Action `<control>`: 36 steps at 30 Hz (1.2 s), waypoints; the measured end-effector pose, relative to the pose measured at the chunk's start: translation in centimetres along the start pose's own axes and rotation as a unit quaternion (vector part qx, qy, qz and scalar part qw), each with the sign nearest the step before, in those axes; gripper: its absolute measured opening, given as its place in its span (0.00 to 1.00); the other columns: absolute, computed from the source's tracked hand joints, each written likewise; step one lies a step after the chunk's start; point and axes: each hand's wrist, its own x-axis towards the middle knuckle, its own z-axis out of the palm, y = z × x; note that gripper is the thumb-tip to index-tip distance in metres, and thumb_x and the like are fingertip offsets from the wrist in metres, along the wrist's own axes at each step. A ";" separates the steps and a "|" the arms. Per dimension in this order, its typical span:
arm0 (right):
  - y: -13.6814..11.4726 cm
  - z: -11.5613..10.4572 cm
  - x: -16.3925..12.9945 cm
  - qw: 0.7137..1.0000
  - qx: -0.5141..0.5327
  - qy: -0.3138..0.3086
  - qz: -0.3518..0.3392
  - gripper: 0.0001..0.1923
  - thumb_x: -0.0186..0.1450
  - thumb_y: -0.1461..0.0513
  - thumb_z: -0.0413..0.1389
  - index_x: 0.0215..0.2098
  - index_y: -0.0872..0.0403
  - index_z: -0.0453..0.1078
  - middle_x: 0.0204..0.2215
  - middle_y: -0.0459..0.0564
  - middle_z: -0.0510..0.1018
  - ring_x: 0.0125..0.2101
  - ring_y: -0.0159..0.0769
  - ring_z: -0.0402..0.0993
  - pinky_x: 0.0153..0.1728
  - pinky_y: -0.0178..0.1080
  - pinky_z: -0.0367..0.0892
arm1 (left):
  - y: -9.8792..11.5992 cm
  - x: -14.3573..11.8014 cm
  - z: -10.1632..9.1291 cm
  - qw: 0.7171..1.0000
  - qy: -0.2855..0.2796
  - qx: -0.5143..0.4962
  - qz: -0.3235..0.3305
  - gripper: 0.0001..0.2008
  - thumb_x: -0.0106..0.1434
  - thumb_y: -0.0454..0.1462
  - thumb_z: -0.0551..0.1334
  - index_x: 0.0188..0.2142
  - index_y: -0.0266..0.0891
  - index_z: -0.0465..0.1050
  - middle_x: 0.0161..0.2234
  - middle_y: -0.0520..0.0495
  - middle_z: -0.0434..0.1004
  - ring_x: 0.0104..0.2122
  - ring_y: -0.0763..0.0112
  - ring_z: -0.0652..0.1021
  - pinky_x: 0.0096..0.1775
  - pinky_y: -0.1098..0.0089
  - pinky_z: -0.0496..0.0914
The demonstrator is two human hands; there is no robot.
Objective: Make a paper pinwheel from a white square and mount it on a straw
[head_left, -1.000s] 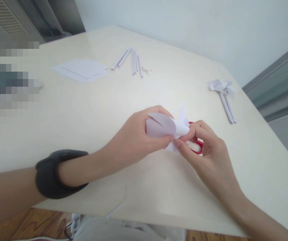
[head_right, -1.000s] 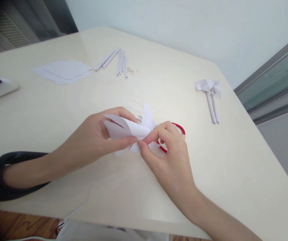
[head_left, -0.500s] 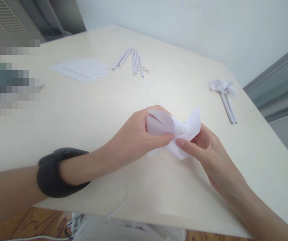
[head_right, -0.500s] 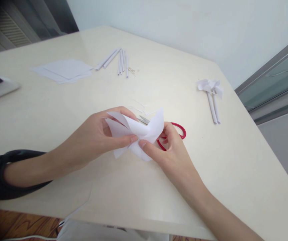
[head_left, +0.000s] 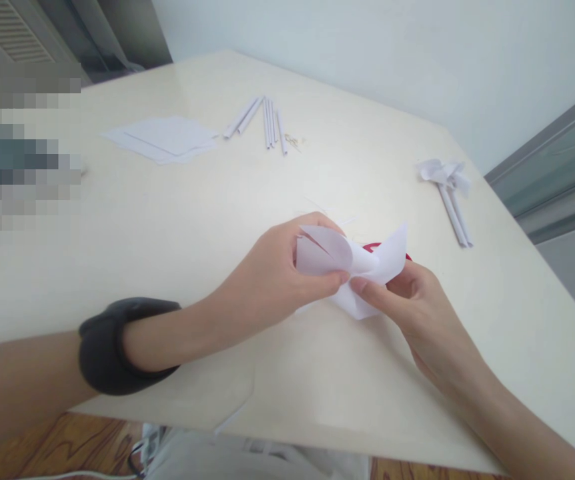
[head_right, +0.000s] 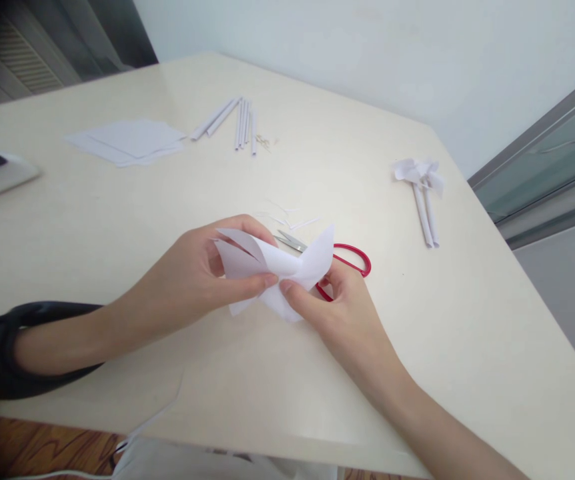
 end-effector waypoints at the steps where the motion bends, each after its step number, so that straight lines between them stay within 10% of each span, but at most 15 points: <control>1: 0.1 0.0 0.0 1.000 -0.002 -0.003 -0.004 0.06 0.60 0.63 0.57 0.36 0.53 0.71 0.33 0.47 0.76 0.36 0.38 0.71 0.35 0.38 0.66 | 0.0 0.0 0.0 1.000 0.001 0.002 0.002 0.08 0.54 0.33 0.62 0.34 0.45 0.69 0.28 0.54 0.71 0.25 0.71 0.72 0.23 0.75 0.63; 15: 0.8 -0.8 0.4 0.999 0.022 0.023 0.007 0.06 0.62 0.58 0.57 0.35 0.52 0.71 0.32 0.46 0.75 0.37 0.39 0.71 0.36 0.38 0.65 | 0.1 0.1 0.2 0.990 -0.043 -0.135 -0.011 0.08 0.61 0.38 0.59 0.41 0.43 0.69 0.39 0.49 0.77 0.38 0.66 0.78 0.38 0.69 0.73; 27: 0.4 -1.0 0.4 0.999 0.029 0.029 0.018 0.10 0.62 0.57 0.55 0.38 0.54 0.72 0.34 0.50 0.77 0.33 0.38 0.70 0.31 0.35 0.63 | 0.0 0.5 -0.5 0.989 0.095 -0.113 0.027 0.06 0.61 0.40 0.60 0.32 0.40 0.71 0.35 0.50 0.75 0.36 0.69 0.75 0.35 0.71 0.72; 36: 0.1 -0.9 0.0 0.997 0.072 -0.009 0.019 0.07 0.63 0.57 0.54 0.33 0.53 0.70 0.31 0.46 0.72 0.36 0.38 0.68 0.36 0.37 0.61 | 0.8 -0.3 -0.7 0.964 0.090 0.112 0.222 0.05 0.58 0.30 0.63 0.29 0.41 0.72 0.30 0.52 0.74 0.32 0.72 0.74 0.37 0.71 0.69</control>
